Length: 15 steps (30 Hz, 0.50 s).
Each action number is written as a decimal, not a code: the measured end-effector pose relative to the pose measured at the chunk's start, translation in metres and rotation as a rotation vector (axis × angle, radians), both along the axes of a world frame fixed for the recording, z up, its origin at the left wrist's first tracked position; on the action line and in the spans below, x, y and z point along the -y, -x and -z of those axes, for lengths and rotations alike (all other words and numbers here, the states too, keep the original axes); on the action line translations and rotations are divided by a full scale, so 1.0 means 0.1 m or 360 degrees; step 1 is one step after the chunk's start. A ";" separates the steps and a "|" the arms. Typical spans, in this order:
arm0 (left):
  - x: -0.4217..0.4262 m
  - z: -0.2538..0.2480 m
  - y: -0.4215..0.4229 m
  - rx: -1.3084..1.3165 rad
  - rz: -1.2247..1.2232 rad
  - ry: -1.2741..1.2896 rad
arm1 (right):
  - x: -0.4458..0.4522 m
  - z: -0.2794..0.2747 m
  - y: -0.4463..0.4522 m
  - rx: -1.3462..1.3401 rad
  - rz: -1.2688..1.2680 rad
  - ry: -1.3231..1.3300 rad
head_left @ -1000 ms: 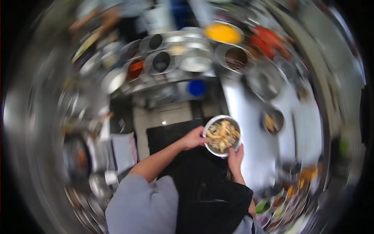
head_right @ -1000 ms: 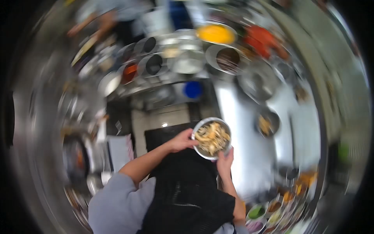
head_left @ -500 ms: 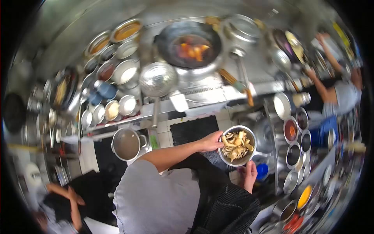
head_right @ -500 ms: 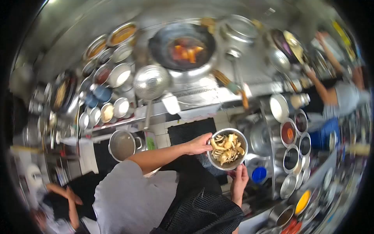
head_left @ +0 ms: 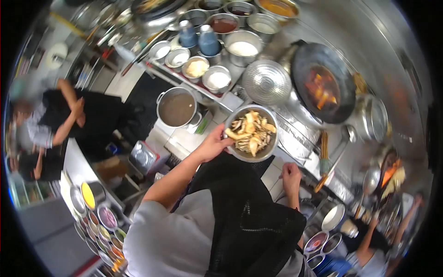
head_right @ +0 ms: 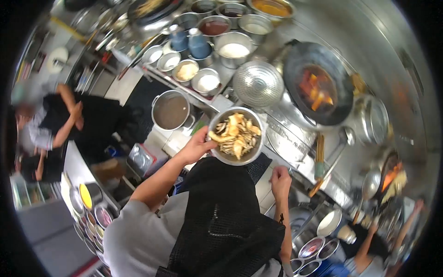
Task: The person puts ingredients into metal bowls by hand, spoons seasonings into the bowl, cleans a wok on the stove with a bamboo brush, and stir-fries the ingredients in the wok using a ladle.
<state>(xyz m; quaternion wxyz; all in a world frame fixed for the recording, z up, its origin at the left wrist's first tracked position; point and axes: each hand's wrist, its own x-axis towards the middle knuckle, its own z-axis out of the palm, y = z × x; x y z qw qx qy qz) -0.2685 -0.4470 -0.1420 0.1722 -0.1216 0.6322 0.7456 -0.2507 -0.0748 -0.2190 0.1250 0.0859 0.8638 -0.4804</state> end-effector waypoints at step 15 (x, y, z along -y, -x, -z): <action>1.52 0.55 -1.13 0.0035 -0.1667 -0.0116 | 3.77 -0.87 2.34 -0.0736 -0.1405 -0.0127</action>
